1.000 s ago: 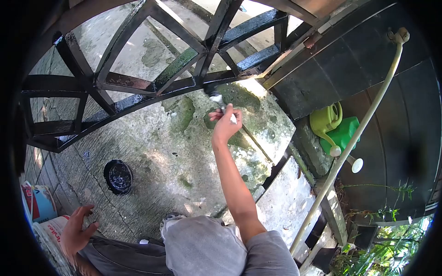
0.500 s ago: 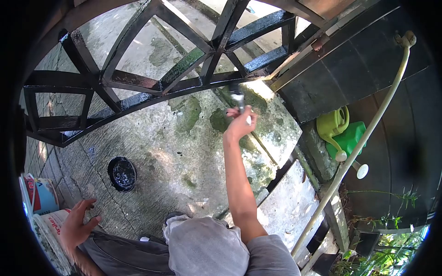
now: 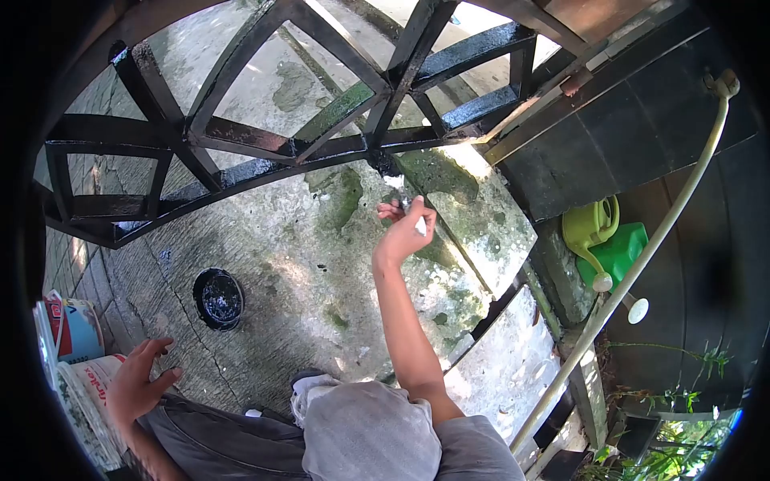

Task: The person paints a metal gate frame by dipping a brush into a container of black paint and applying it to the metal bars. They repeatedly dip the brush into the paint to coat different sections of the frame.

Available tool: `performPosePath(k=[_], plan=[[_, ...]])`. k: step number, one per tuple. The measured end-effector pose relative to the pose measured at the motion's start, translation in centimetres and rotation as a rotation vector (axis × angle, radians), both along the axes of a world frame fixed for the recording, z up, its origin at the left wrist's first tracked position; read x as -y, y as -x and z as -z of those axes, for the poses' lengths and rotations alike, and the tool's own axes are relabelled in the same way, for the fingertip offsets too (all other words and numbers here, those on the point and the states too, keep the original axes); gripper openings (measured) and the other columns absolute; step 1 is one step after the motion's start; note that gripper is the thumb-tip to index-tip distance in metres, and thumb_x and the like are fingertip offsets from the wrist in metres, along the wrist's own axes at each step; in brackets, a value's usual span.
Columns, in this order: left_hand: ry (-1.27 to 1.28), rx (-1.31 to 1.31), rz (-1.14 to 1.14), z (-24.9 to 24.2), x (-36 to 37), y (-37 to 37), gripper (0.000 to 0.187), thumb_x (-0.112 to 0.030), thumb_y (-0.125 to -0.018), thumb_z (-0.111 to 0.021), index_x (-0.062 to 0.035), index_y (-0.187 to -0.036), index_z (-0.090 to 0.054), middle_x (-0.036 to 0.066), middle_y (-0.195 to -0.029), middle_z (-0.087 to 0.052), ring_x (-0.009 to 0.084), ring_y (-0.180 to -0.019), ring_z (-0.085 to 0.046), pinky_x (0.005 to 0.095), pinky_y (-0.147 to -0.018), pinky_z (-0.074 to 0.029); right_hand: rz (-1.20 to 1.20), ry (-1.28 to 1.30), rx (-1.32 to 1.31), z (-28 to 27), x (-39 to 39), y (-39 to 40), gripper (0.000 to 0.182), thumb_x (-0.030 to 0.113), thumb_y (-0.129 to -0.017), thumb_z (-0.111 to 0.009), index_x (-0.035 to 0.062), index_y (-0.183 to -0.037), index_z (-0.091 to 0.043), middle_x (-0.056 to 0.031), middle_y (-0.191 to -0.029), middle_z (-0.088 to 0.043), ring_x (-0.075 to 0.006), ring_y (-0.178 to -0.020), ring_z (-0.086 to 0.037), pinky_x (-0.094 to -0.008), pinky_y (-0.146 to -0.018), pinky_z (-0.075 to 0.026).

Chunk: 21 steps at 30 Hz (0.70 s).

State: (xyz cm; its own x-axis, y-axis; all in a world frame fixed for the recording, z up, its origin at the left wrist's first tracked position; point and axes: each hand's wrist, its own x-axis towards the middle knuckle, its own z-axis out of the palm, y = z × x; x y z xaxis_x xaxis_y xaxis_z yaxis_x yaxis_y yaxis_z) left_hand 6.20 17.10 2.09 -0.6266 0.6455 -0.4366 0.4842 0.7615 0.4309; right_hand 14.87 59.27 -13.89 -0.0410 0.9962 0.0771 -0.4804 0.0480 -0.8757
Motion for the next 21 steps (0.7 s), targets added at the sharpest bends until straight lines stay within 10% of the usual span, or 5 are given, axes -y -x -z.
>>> performPosePath(k=[5,13,21], plan=[[0.003,0.067,-0.032,0.4,0.4,0.0,0.051,-0.018,-0.081,-0.074,-0.0016,-0.126,-0.056,0.018,-0.113,-0.062,0.0337,-0.107,-0.060,0.0411,-0.092,-0.046,-0.428,-0.067,0.179,0.6,4.0,-2.1,0.027,0.021,-0.103,-0.054,0.0028,-0.085,-0.046,-0.0153,-0.068,-0.063,-0.0190,-0.058,-0.067,-0.0295,-0.047,-0.053],[-0.053,0.106,-0.018,-0.8,0.0,-0.2,0.052,-0.017,-0.079,-0.074,-0.0017,-0.125,-0.055,0.019,-0.114,-0.060,0.0384,-0.111,-0.057,0.0432,-0.094,-0.044,0.265,-1.141,0.799,-2.9,-3.8,-5.3,0.015,0.010,-0.098,-0.061,-0.0037,-0.096,-0.056,-0.0121,-0.075,-0.067,-0.0132,-0.059,-0.064,-0.0258,-0.056,-0.053],[-0.071,0.099,0.059,-1.2,0.3,-0.4,0.055,-0.022,-0.079,-0.076,-0.0018,-0.126,-0.054,0.017,-0.110,-0.059,0.0377,-0.111,-0.055,0.0450,-0.097,-0.042,-0.110,-1.690,1.125,-7.7,-5.7,-4.0,0.021,-0.004,-0.084,-0.070,-0.0054,-0.100,-0.056,-0.0225,-0.095,-0.059,-0.0359,-0.072,-0.063,-0.0403,-0.055,-0.051]])
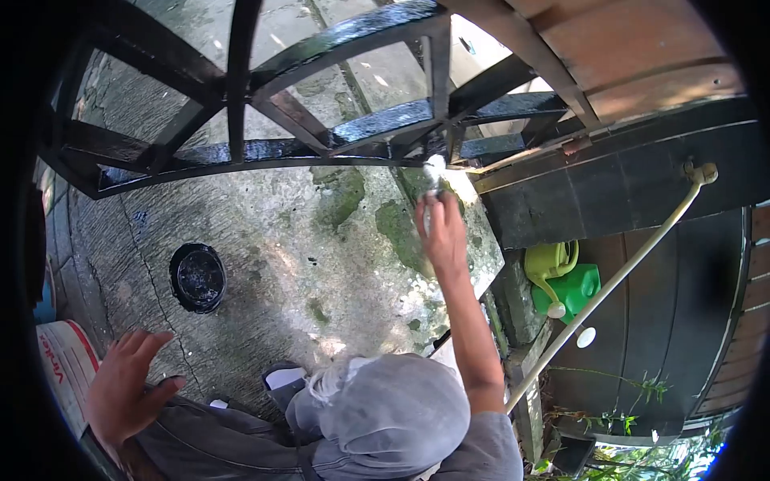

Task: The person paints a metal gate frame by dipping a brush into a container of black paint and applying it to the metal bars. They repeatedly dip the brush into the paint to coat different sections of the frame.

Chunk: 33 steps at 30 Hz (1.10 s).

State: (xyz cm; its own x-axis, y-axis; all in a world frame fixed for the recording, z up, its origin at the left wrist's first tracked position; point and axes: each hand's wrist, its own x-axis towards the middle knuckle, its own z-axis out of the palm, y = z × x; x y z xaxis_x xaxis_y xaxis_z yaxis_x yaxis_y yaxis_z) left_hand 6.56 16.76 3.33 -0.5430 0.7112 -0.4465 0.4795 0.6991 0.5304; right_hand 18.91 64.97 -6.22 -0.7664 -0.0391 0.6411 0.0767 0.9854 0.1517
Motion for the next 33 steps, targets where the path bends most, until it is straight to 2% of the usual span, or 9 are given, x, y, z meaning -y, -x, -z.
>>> performPosePath(k=[2,4,7,12,17,21,24,29,33], plan=[[-0.023,0.000,0.026,0.7,0.3,0.3,0.055,-0.023,-0.079,-0.076,-0.0019,-0.125,-0.054,0.017,-0.109,-0.059,0.0366,-0.109,-0.055,0.0452,-0.095,-0.042,0.073,-0.101,-0.072,-0.1,-0.9,1.0,0.018,-0.005,-0.084,-0.069,-0.0037,-0.096,-0.055,-0.0205,-0.090,-0.059,-0.0353,-0.067,-0.061,-0.0411,-0.055,-0.051],[-0.053,-0.023,0.034,1.2,0.9,0.8,0.054,-0.025,-0.081,-0.075,-0.0017,-0.125,-0.055,0.016,-0.107,-0.059,0.0351,-0.105,-0.056,0.0457,-0.092,-0.043,0.173,-0.161,0.025,1.4,-1.4,1.4,0.014,-0.003,-0.086,-0.067,-0.0025,-0.093,-0.055,-0.0196,-0.087,-0.059,-0.0353,-0.065,-0.061,-0.0413,-0.055,-0.051],[-0.059,-0.020,0.001,1.9,2.1,1.8,0.055,-0.025,-0.080,-0.076,-0.0023,-0.126,-0.055,0.017,-0.107,-0.059,0.0351,-0.104,-0.056,0.0455,-0.092,-0.043,0.256,-0.056,0.078,1.8,-0.7,2.4,0.013,-0.001,-0.088,-0.066,-0.0023,-0.092,-0.054,-0.0198,-0.085,-0.059,-0.0349,-0.066,-0.061,-0.0421,-0.055,-0.051],[0.012,0.052,-0.072,1.8,3.3,2.8,0.056,-0.023,-0.080,-0.075,-0.0019,-0.127,-0.054,0.018,-0.108,-0.058,0.0377,-0.105,-0.055,0.0450,-0.092,-0.043,0.076,-0.270,0.025,0.4,-2.1,2.5,0.015,-0.005,-0.085,-0.066,-0.0029,-0.091,-0.053,-0.0199,-0.083,-0.059,-0.0336,-0.064,-0.060,-0.0434,-0.053,-0.050],[-0.011,0.080,-0.080,2.0,4.5,3.2,0.059,-0.020,-0.077,-0.075,-0.0012,-0.128,-0.052,0.019,-0.107,-0.056,0.0388,-0.105,-0.054,0.0444,-0.092,-0.043,0.187,-0.092,0.097,1.1,-1.6,2.9,0.014,-0.007,-0.086,-0.066,-0.0039,-0.090,-0.053,-0.0193,-0.079,-0.058,-0.0367,-0.063,-0.060,-0.0443,-0.052,-0.050],[-0.005,0.089,-0.097,2.1,4.6,3.1,0.060,-0.019,-0.075,-0.075,-0.0011,-0.129,-0.052,0.019,-0.107,-0.056,0.0384,-0.105,-0.054,0.0446,-0.092,-0.042,0.070,-0.274,0.075,-0.7,-2.3,2.6,0.016,-0.005,-0.085,-0.067,-0.0008,-0.084,-0.051,-0.0175,-0.081,-0.059,-0.0323,-0.064,-0.060,-0.0409,-0.053,-0.050],[-0.006,0.102,-0.092,1.8,4.3,3.2,0.061,-0.019,-0.075,-0.074,-0.0012,-0.129,-0.052,0.019,-0.108,-0.056,0.0385,-0.106,-0.054,0.0449,-0.092,-0.042,0.183,-0.184,0.244,0.1,-3.0,1.7,0.015,-0.005,-0.085,-0.067,-0.0012,-0.087,-0.053,-0.0173,-0.083,-0.059,-0.0327,-0.065,-0.060,-0.0404,-0.054,-0.051],[-0.009,0.083,-0.079,2.2,3.9,3.0,0.061,-0.019,-0.075,-0.074,-0.0015,-0.129,-0.052,0.019,-0.109,-0.056,0.0387,-0.107,-0.054,0.0448,-0.092,-0.042,0.099,-0.196,0.116,-1.8,-2.1,2.7,0.014,0.000,-0.087,-0.067,-0.0007,-0.092,-0.055,-0.0175,-0.083,-0.058,-0.0341,-0.067,-0.062,-0.0415,-0.055,-0.051],[-0.008,0.102,-0.095,1.8,3.5,3.0,0.062,-0.018,-0.074,-0.074,-0.0014,-0.130,-0.052,0.019,-0.110,-0.057,0.0391,-0.107,-0.054,0.0446,-0.092,-0.042,0.223,-0.126,0.189,1.0,-3.2,2.0,0.015,-0.004,-0.087,-0.066,-0.0013,-0.091,-0.052,-0.0186,-0.083,-0.058,-0.0383,-0.068,-0.061,-0.0445,-0.056,-0.050]])
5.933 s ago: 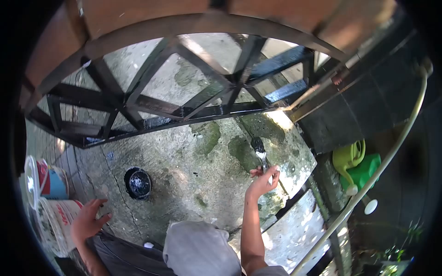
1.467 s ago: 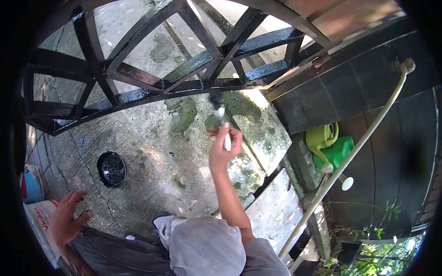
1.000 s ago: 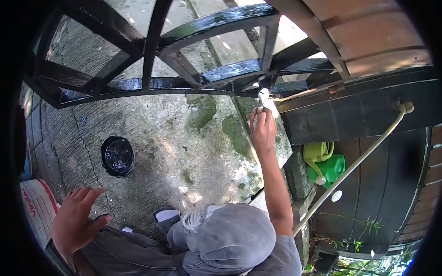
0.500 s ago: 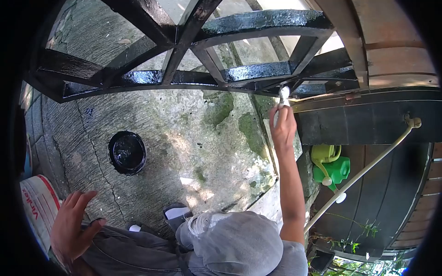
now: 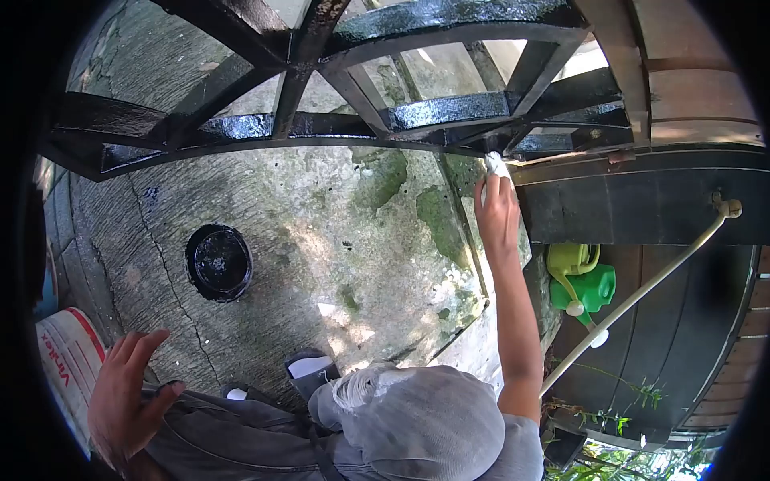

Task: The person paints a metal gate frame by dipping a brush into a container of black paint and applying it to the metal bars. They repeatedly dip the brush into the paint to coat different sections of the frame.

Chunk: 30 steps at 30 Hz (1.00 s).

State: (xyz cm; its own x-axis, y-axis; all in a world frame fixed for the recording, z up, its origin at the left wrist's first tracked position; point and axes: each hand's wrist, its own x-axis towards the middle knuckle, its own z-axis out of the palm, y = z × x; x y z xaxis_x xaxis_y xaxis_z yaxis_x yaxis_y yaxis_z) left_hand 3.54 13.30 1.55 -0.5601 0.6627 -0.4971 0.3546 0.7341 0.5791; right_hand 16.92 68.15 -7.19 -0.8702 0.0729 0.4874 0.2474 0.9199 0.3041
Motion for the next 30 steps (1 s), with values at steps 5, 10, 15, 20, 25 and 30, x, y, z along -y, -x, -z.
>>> performPosePath(k=[5,10,15,20,25,30], plan=[[0.019,0.014,0.000,0.4,-0.6,0.2,0.062,-0.017,-0.075,-0.074,-0.0005,-0.130,-0.051,0.020,-0.111,-0.057,0.0393,-0.108,-0.054,0.0446,-0.093,-0.042,-0.074,0.101,-0.117,-2.6,2.4,1.2,0.014,-0.004,-0.089,-0.064,-0.0019,-0.090,-0.051,-0.0196,-0.081,-0.056,-0.0391,-0.064,-0.058,-0.0436,-0.056,-0.047],[-0.028,-0.031,0.052,0.4,-1.4,0.4,0.062,-0.017,-0.075,-0.074,-0.0003,-0.130,-0.051,0.020,-0.110,-0.056,0.0397,-0.108,-0.054,0.0455,-0.093,-0.042,-0.023,0.146,-0.017,-0.5,-0.8,-0.3,0.014,-0.001,-0.089,-0.066,-0.0020,-0.089,-0.052,-0.0197,-0.081,-0.057,-0.0395,-0.066,-0.059,-0.0439,-0.057,-0.047],[0.047,0.013,0.023,0.9,-1.8,0.5,0.062,-0.017,-0.076,-0.073,-0.0002,-0.131,-0.050,0.021,-0.110,-0.056,0.0402,-0.108,-0.054,0.0462,-0.094,-0.042,-0.016,0.265,-0.140,-2.1,0.3,1.1,0.014,0.000,-0.089,-0.065,-0.0012,-0.092,-0.052,-0.0234,-0.082,-0.061,-0.0398,-0.069,-0.062,-0.0453,-0.058,-0.051],[0.035,0.017,0.044,0.1,-2.5,0.7,0.061,-0.018,-0.076,-0.073,0.0002,-0.130,-0.050,0.021,-0.110,-0.056,0.0402,-0.108,-0.053,0.0459,-0.094,-0.041,0.055,0.223,-0.230,0.9,-0.2,-0.7,0.016,0.002,-0.092,-0.065,-0.0022,-0.089,-0.050,-0.0217,-0.073,-0.061,-0.0406,-0.062,-0.062,-0.0437,-0.052,-0.048],[0.010,0.010,0.041,1.0,-2.2,0.7,0.061,-0.017,-0.076,-0.073,-0.0001,-0.130,-0.050,0.021,-0.110,-0.056,0.0406,-0.108,-0.053,0.0456,-0.094,-0.042,-0.004,0.242,-0.229,0.7,-1.0,0.5,0.015,0.002,-0.092,-0.065,-0.0023,-0.089,-0.051,-0.0208,-0.075,-0.062,-0.0361,-0.060,-0.061,-0.0415,-0.052,-0.048],[0.038,0.025,0.043,0.0,-2.6,0.7,0.060,-0.016,-0.077,-0.072,-0.0004,-0.130,-0.051,0.021,-0.112,-0.056,0.0406,-0.110,-0.053,0.0453,-0.095,-0.041,0.109,0.086,-0.146,0.9,-0.1,-0.8,0.016,0.004,-0.091,-0.067,-0.0013,-0.089,-0.052,-0.0184,-0.077,-0.062,-0.0306,-0.059,-0.061,-0.0390,-0.051,-0.048]])
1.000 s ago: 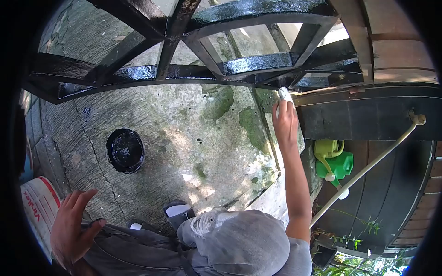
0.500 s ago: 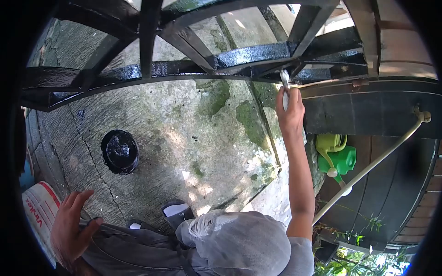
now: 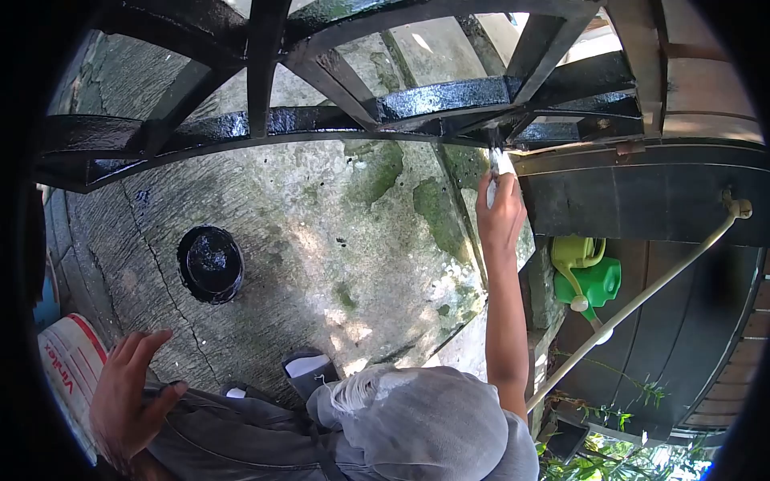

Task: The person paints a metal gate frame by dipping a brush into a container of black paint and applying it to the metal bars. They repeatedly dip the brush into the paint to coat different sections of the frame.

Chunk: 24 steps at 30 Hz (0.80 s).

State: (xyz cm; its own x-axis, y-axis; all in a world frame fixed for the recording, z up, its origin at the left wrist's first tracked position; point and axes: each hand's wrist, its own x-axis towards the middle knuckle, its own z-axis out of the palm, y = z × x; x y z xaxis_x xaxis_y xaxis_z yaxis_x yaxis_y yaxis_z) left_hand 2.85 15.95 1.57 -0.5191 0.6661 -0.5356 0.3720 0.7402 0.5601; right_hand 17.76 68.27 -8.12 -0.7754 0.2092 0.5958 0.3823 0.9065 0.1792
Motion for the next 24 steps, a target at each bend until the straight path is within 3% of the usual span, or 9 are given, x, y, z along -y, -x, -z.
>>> performPosePath(k=[5,8,9,12,16,19,20,21,24], plan=[[-0.013,-0.021,-0.019,1.0,0.7,0.0,0.060,-0.017,-0.078,-0.072,-0.0006,-0.131,-0.050,0.021,-0.113,-0.056,0.0411,-0.110,-0.053,0.0456,-0.096,-0.041,-0.211,-0.033,-0.154,-4.0,4.3,1.3,0.015,-0.002,-0.087,-0.070,-0.0036,-0.093,-0.056,-0.0171,-0.082,-0.066,-0.0231,-0.059,-0.064,-0.0327,-0.053,-0.052],[0.003,-0.008,-0.003,0.8,0.2,0.2,0.059,-0.016,-0.078,-0.072,-0.0008,-0.131,-0.050,0.021,-0.113,-0.056,0.0409,-0.110,-0.053,0.0456,-0.096,-0.041,-0.096,0.108,-0.175,-4.6,4.4,0.8,0.015,-0.001,-0.088,-0.070,-0.0036,-0.093,-0.056,-0.0174,-0.086,-0.067,-0.0224,-0.065,-0.068,-0.0323,-0.054,-0.052],[0.008,-0.005,0.014,0.3,-0.2,0.2,0.059,-0.016,-0.078,-0.072,-0.0008,-0.131,-0.050,0.021,-0.113,-0.056,0.0407,-0.110,-0.053,0.0456,-0.096,-0.041,-0.148,0.043,-0.134,-3.1,2.6,0.1,0.014,0.000,-0.088,-0.070,-0.0025,-0.092,-0.056,-0.0172,-0.082,-0.067,-0.0225,-0.065,-0.068,-0.0326,-0.054,-0.052],[-0.003,-0.013,0.022,-0.1,-0.1,0.1,0.059,-0.015,-0.078,-0.072,-0.0009,-0.131,-0.051,0.020,-0.113,-0.056,0.0403,-0.110,-0.053,0.0452,-0.096,-0.041,0.029,0.037,-0.020,-2.3,2.9,-0.4,0.015,0.000,-0.088,-0.071,-0.0023,-0.091,-0.056,-0.0167,-0.083,-0.067,-0.0206,-0.065,-0.067,-0.0323,-0.055,-0.051],[-0.013,-0.010,-0.022,0.5,0.4,-0.1,0.060,-0.016,-0.077,-0.073,-0.0010,-0.131,-0.050,0.020,-0.112,-0.056,0.0404,-0.110,-0.053,0.0452,-0.096,-0.041,-0.080,0.215,-0.251,-2.6,3.4,-0.3,0.014,0.000,-0.094,-0.064,-0.0034,-0.089,-0.051,-0.0172,-0.085,-0.069,-0.0184,-0.065,-0.066,-0.0290,-0.057,-0.052],[-0.005,0.000,-0.010,0.6,0.3,0.0,0.061,-0.016,-0.077,-0.074,-0.0007,-0.131,-0.050,0.020,-0.111,-0.056,0.0404,-0.109,-0.054,0.0455,-0.095,-0.041,-0.383,0.196,-0.463,-0.3,1.8,0.6,0.015,-0.001,-0.097,-0.059,-0.0042,-0.090,-0.045,-0.0204,-0.089,-0.070,-0.0200,-0.067,-0.067,-0.0279,-0.059,-0.053],[-0.001,0.004,-0.001,0.3,0.1,0.1,0.061,-0.016,-0.077,-0.074,-0.0006,-0.131,-0.051,0.020,-0.111,-0.056,0.0404,-0.109,-0.054,0.0455,-0.095,-0.041,-0.354,0.147,-0.431,0.2,2.2,0.2,0.016,-0.001,-0.099,-0.054,-0.0048,-0.092,-0.041,-0.0258,-0.091,-0.069,-0.0222,-0.070,-0.070,-0.0290,-0.059,-0.055],[0.000,0.004,0.004,0.0,-0.4,0.1,0.061,-0.016,-0.077,-0.074,-0.0005,-0.131,-0.051,0.020,-0.111,-0.056,0.0404,-0.109,-0.054,0.0455,-0.095,-0.041,-0.350,0.266,-0.601,2.2,2.1,0.0,0.018,0.002,-0.100,-0.052,-0.0061,-0.093,-0.038,-0.0271,-0.089,-0.066,-0.0264,-0.072,-0.071,-0.0317,-0.059,-0.059],[-0.024,-0.017,0.008,0.3,0.0,0.0,0.060,-0.016,-0.077,-0.074,-0.0005,-0.130,-0.051,0.021,-0.111,-0.057,0.0403,-0.109,-0.054,0.0455,-0.095,-0.041,-0.335,0.465,-0.813,2.8,3.7,0.9,0.021,0.009,-0.103,-0.048,-0.0020,-0.094,-0.033,-0.0267,-0.088,-0.061,-0.0317,-0.076,-0.071,-0.0368,-0.064,-0.064]])
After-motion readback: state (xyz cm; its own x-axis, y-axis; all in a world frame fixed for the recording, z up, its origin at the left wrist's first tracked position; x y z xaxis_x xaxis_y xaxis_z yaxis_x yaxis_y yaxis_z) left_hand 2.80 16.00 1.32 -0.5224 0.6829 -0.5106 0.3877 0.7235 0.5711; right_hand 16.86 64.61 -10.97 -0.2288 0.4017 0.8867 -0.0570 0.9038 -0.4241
